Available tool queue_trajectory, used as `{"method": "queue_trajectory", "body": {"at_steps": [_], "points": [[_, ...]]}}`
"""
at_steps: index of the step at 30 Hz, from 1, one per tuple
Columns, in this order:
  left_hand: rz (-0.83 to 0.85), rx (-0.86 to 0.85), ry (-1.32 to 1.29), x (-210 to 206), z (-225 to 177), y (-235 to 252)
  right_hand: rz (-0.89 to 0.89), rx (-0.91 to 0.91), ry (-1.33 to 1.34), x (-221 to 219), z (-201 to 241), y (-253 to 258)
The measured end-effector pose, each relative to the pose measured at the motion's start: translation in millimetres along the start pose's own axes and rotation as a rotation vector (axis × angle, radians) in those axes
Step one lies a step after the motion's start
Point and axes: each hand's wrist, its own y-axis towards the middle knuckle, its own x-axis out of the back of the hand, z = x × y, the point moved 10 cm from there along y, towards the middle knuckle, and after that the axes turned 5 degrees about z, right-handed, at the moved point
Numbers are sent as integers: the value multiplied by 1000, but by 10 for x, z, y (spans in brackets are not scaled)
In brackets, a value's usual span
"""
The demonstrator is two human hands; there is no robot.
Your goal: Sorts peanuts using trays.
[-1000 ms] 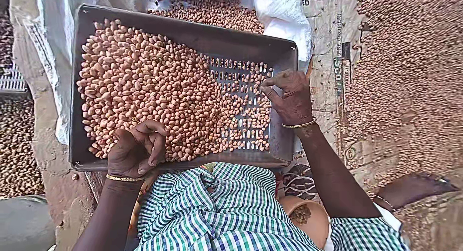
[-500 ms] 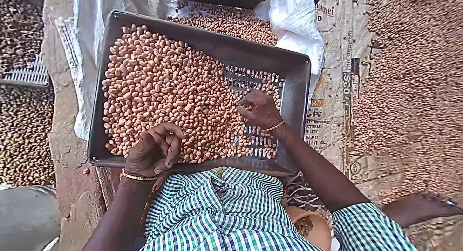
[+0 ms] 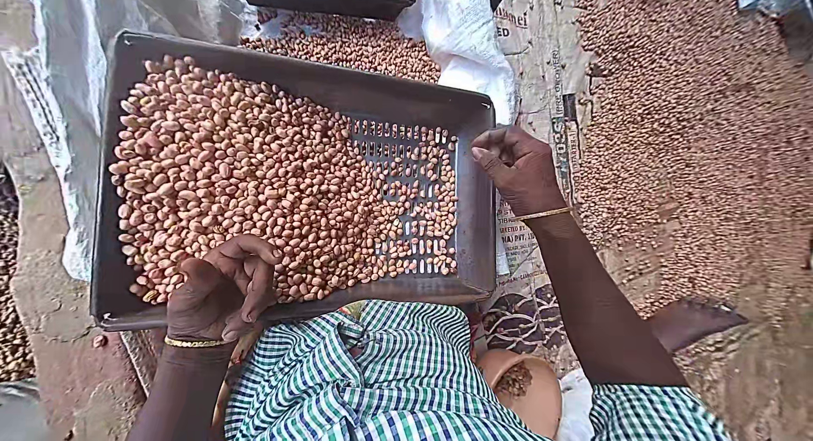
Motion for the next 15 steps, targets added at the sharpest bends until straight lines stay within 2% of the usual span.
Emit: {"method": "queue_trajectory", "body": {"at_steps": [2,4,6,8,10,13,15], "points": [[11,-5,1,-2,-8,7,-4,-114,423,-213,31,25],[16,-14,-20,-3,-14,17,245,-211,629,-692,161,-73],[14,-35,-37,-8,-6,13,566,-206,580,-1098,287,-240],[29,-41,-34,-30,-4,24,766,-117,275,-1245,370,-300],[19,-34,-36,-41,14,30,865,-63,-219,-1269,454,-221],[-7,-26,-49,-39,17,64,1016,-113,-855,-1393,531,32],[-36,-29,-35,-24,8,56,978,11,-909,-1518,855,234]]}}
